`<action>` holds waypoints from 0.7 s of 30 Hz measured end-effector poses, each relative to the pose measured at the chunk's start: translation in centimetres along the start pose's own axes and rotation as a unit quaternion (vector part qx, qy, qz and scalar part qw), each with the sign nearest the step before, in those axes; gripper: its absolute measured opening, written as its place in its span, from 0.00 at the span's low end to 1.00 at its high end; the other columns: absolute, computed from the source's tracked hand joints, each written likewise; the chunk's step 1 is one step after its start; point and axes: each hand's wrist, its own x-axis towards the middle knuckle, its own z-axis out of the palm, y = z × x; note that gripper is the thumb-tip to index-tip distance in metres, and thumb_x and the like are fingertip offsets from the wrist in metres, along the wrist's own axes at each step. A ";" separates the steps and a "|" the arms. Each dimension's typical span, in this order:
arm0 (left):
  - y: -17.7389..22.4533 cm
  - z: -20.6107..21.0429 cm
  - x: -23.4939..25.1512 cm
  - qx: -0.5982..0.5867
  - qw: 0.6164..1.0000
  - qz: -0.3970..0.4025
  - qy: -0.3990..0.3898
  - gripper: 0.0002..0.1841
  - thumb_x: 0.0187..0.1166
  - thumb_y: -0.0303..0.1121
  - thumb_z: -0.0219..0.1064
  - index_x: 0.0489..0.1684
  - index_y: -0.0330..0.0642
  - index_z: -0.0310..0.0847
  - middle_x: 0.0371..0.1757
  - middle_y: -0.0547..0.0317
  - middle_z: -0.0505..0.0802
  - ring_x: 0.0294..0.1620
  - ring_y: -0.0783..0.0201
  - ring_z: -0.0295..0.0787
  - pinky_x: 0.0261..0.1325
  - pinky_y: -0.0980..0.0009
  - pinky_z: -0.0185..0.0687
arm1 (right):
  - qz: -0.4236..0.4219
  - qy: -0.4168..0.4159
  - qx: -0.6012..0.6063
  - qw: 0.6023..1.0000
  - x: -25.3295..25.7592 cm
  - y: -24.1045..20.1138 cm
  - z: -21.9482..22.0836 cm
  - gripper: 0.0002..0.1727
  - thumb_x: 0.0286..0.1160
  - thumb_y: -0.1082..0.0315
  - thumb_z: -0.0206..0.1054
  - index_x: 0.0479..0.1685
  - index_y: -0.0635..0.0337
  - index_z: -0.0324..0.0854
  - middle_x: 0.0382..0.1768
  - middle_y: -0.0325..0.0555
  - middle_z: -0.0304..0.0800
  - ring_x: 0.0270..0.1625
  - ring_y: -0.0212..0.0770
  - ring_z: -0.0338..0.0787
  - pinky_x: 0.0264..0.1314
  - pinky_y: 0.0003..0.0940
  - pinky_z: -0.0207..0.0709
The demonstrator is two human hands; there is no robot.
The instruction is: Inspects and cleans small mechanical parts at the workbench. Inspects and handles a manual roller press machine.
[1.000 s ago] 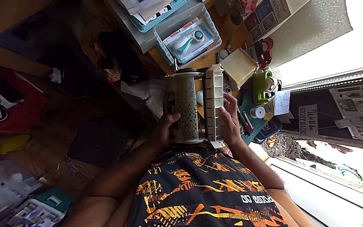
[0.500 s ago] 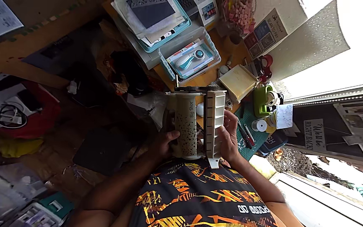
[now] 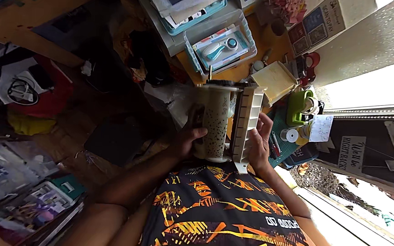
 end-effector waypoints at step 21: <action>-0.2 1.2 2.1 -0.026 0.997 -0.042 0.054 0.24 0.79 0.44 0.65 0.72 0.51 0.68 0.52 0.57 0.92 0.52 0.63 0.93 0.55 0.62 0.92 | 0.078 0.039 0.031 0.996 1.6 1.6 -0.6 0.27 0.89 0.61 0.47 0.83 0.60 0.54 0.57 0.39 0.80 0.58 0.31 0.88 0.63 0.33 0.86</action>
